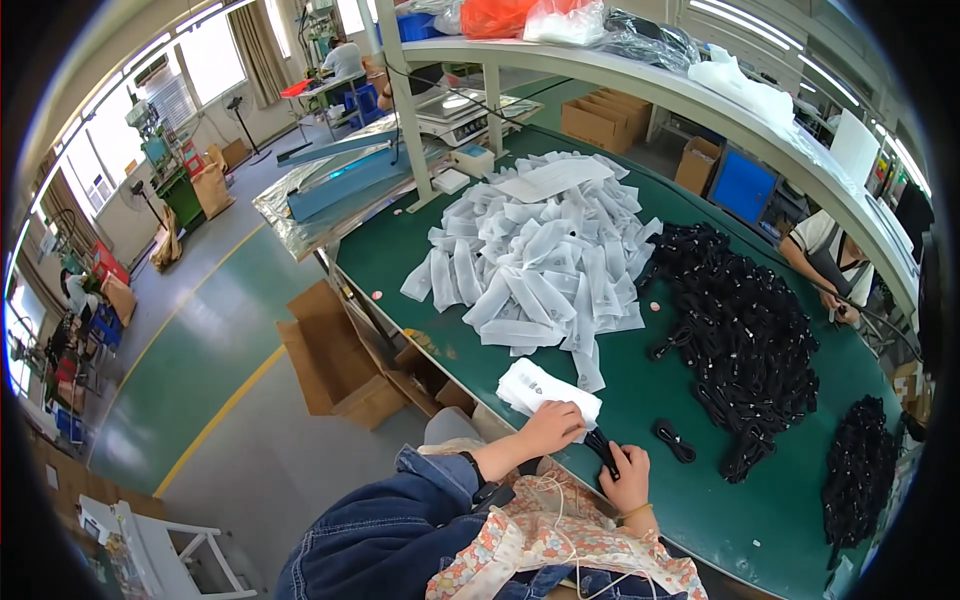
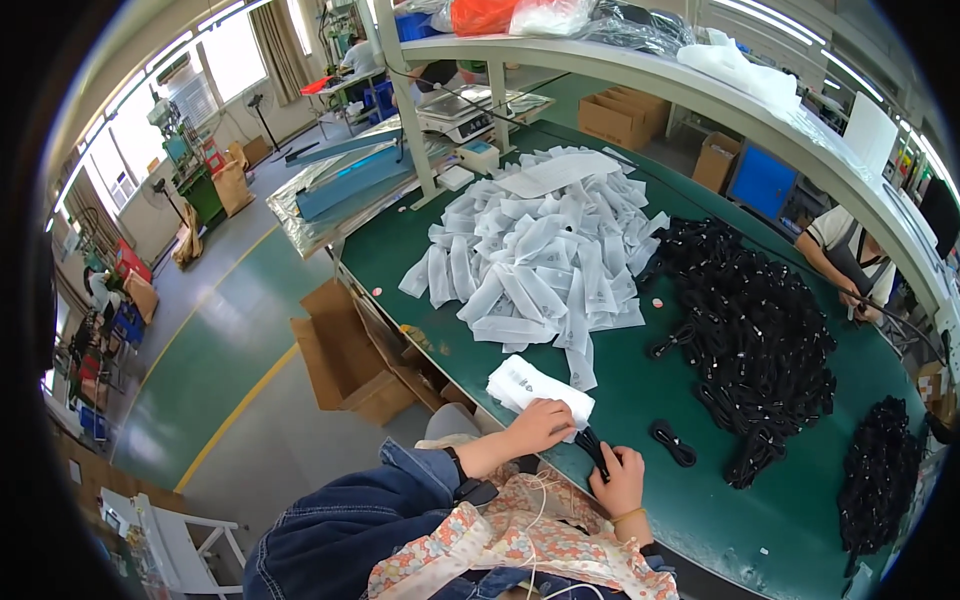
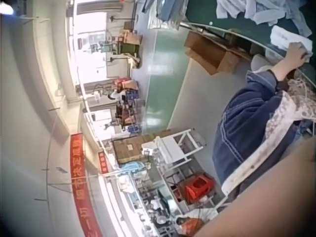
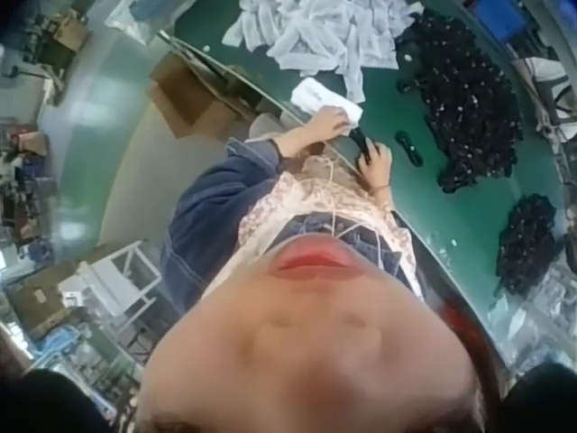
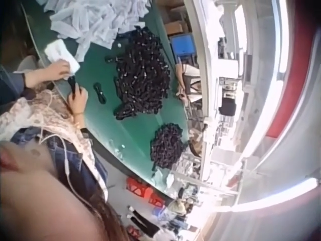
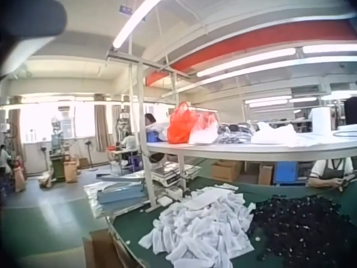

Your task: The person bags black cables by hand, picking up a cable, sliding it into a white plastic bag, and placing the bagged cable onto a pile on the table.

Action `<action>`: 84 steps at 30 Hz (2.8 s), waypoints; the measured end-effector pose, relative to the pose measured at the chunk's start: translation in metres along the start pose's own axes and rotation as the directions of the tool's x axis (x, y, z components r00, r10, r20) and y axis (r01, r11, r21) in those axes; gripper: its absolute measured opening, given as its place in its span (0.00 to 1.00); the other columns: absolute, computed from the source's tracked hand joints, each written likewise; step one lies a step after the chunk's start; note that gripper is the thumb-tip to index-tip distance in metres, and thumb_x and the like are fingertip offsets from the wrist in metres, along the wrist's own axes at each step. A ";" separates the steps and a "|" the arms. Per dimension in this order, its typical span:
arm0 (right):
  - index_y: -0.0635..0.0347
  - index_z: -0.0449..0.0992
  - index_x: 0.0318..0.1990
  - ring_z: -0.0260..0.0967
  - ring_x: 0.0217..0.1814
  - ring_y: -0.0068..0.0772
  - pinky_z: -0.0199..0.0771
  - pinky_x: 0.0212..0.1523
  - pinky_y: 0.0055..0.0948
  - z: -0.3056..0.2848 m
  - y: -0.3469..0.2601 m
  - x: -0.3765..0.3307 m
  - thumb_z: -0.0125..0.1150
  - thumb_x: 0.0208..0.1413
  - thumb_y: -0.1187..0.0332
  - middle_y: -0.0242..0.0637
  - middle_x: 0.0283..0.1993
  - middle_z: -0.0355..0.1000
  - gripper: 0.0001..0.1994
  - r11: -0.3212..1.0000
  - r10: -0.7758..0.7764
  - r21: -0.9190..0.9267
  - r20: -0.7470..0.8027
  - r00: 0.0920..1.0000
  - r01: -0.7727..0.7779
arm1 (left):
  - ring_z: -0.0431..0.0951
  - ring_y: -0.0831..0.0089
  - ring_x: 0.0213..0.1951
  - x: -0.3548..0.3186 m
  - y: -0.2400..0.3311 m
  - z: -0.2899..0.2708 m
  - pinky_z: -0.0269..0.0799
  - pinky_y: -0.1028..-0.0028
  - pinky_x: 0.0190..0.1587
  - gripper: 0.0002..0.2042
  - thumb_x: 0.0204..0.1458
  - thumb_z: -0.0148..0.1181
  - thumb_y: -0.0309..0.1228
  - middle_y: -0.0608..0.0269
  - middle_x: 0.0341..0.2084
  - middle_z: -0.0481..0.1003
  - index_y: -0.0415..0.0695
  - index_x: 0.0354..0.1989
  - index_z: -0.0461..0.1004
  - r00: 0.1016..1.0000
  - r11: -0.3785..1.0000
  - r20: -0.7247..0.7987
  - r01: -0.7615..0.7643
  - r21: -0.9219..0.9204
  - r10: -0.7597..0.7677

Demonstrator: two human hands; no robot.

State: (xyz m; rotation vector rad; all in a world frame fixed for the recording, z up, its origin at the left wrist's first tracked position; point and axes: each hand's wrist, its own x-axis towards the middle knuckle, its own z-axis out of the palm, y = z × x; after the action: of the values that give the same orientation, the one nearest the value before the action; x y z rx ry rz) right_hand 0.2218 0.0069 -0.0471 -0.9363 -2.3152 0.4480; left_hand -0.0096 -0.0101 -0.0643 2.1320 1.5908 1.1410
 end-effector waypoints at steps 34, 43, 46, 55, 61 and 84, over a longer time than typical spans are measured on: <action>0.65 0.70 0.48 0.69 0.47 0.47 0.68 0.48 0.36 -0.024 -0.050 0.021 0.63 0.46 0.78 0.48 0.45 0.70 0.19 0.882 0.124 0.463 -0.046 0.991 -0.089 | 0.71 0.65 0.39 0.001 0.074 -0.025 0.66 0.69 0.44 0.03 0.53 0.56 0.23 0.60 0.35 0.68 0.40 0.33 0.69 0.993 0.830 -0.084 0.025 -0.557 -0.086; 0.66 0.69 0.49 0.70 0.45 0.46 0.69 0.47 0.35 -0.014 -0.043 0.016 0.62 0.47 0.79 0.48 0.45 0.70 0.19 0.932 0.014 0.364 -0.019 1.000 -0.007 | 0.66 0.80 0.38 -0.007 0.072 -0.017 0.67 0.76 0.40 0.02 0.58 0.51 0.23 0.65 0.36 0.66 0.40 0.37 0.66 0.958 0.595 0.009 0.186 -0.782 -0.287; 0.67 0.70 0.47 0.71 0.42 0.44 0.70 0.43 0.32 -0.007 -0.042 0.011 0.62 0.47 0.80 0.48 0.44 0.71 0.17 0.879 0.185 0.467 -0.140 0.973 -0.100 | 0.65 0.80 0.37 -0.006 0.074 -0.020 0.66 0.77 0.42 0.02 0.58 0.51 0.23 0.67 0.35 0.65 0.40 0.37 0.66 0.931 0.488 0.093 0.268 -0.831 -0.353; 0.70 0.73 0.38 0.70 0.35 0.31 0.71 0.39 0.25 -0.013 -0.050 0.021 0.58 0.52 0.82 0.41 0.35 0.72 0.06 0.928 0.159 0.363 -0.185 0.970 -0.083 | 0.65 0.82 0.37 -0.012 0.067 -0.017 0.64 0.79 0.43 0.03 0.59 0.52 0.25 0.69 0.33 0.66 0.40 0.37 0.67 0.927 0.441 0.059 0.231 -0.867 -0.370; 0.68 0.72 0.33 0.68 0.32 0.39 0.70 0.36 0.31 -0.017 -0.052 0.021 0.58 0.50 0.82 0.43 0.32 0.70 0.03 0.936 0.117 0.347 -0.156 0.981 -0.057 | 0.65 0.82 0.37 -0.014 0.064 -0.015 0.64 0.79 0.42 0.03 0.59 0.51 0.26 0.69 0.33 0.67 0.39 0.37 0.66 0.921 0.446 0.021 0.208 -0.871 -0.388; 0.66 0.63 0.36 0.59 0.36 0.36 0.62 0.40 0.30 -0.009 -0.050 0.014 0.45 0.60 0.79 0.40 0.35 0.59 0.00 0.923 -0.060 0.376 -0.056 0.997 0.076 | 0.64 0.81 0.32 -0.029 0.062 -0.016 0.63 0.77 0.36 0.07 0.58 0.52 0.31 0.68 0.27 0.67 0.40 0.36 0.66 0.893 0.448 0.014 0.240 -0.861 -0.451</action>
State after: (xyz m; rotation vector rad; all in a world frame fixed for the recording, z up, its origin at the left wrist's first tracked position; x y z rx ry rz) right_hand 0.1939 -0.0172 -0.0096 -0.6666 -2.1081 0.8025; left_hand 0.0201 -0.0629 -0.0289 0.9840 1.0591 1.5832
